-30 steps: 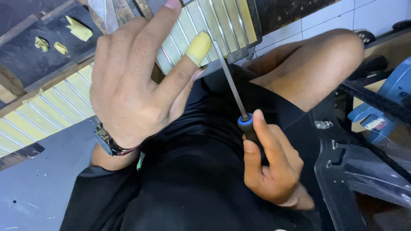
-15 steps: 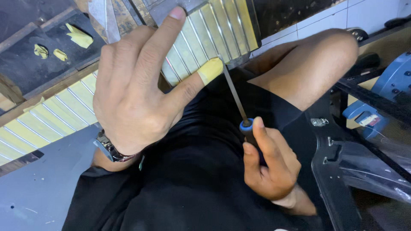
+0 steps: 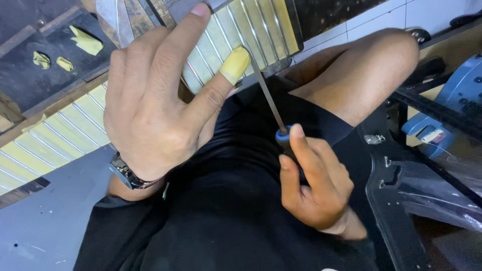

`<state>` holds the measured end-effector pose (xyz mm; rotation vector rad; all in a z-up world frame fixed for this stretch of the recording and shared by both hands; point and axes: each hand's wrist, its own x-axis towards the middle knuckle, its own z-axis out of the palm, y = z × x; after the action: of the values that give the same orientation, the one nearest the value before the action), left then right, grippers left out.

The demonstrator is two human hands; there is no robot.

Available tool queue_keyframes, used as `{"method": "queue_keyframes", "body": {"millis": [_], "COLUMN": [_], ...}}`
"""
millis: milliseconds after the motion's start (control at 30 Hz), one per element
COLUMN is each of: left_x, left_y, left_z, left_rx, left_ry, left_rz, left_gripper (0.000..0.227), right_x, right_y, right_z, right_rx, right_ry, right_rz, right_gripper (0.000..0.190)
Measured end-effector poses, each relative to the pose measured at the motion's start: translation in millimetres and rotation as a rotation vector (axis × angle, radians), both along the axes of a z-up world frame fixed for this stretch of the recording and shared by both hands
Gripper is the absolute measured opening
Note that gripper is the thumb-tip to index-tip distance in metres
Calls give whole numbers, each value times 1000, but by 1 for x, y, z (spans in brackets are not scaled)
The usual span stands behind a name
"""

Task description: The person uses a screwdriver to scrape the surface of a guitar fretboard clamped in a vise. They hold the neck with their left hand and repeatedly scrape along the frets with the screwdriver in their right hand.

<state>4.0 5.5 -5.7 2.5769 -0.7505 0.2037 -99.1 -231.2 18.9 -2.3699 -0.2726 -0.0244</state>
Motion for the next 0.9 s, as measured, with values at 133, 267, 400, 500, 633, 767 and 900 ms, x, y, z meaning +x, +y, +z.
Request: {"method": "queue_keyframes", "body": {"millis": [133, 267, 400, 500, 633, 767, 900], "left_x": [-5, -1, 0, 0, 0, 3, 3], "left_y": [15, 11, 12, 14, 12, 9, 10], "left_z": [-18, -11, -18, -19, -17, -15, -18], "left_rx": [30, 39, 47, 48, 60, 18, 82], "left_ry": [-101, -91, -153, -152, -174, -175, -213], "left_rz": [-108, -114, -104, -135, -124, -128, -112], "left_gripper": [48, 35, 42, 41, 39, 30, 36], "right_x": [48, 35, -13, 6, 55, 25, -11], "right_y": [19, 12, -3, 5, 23, 11, 3], "right_z": [16, 12, 1, 9, 14, 11, 0], "right_rx": [-106, 102, 137, 102, 63, 71, 64], "right_ry": [-6, 76, 153, 140, 81, 69, 67], "right_rz": [74, 35, -70, -60, 33, 42, -65], "right_gripper": [36, 38, 41, 40, 40, 40, 37]}}
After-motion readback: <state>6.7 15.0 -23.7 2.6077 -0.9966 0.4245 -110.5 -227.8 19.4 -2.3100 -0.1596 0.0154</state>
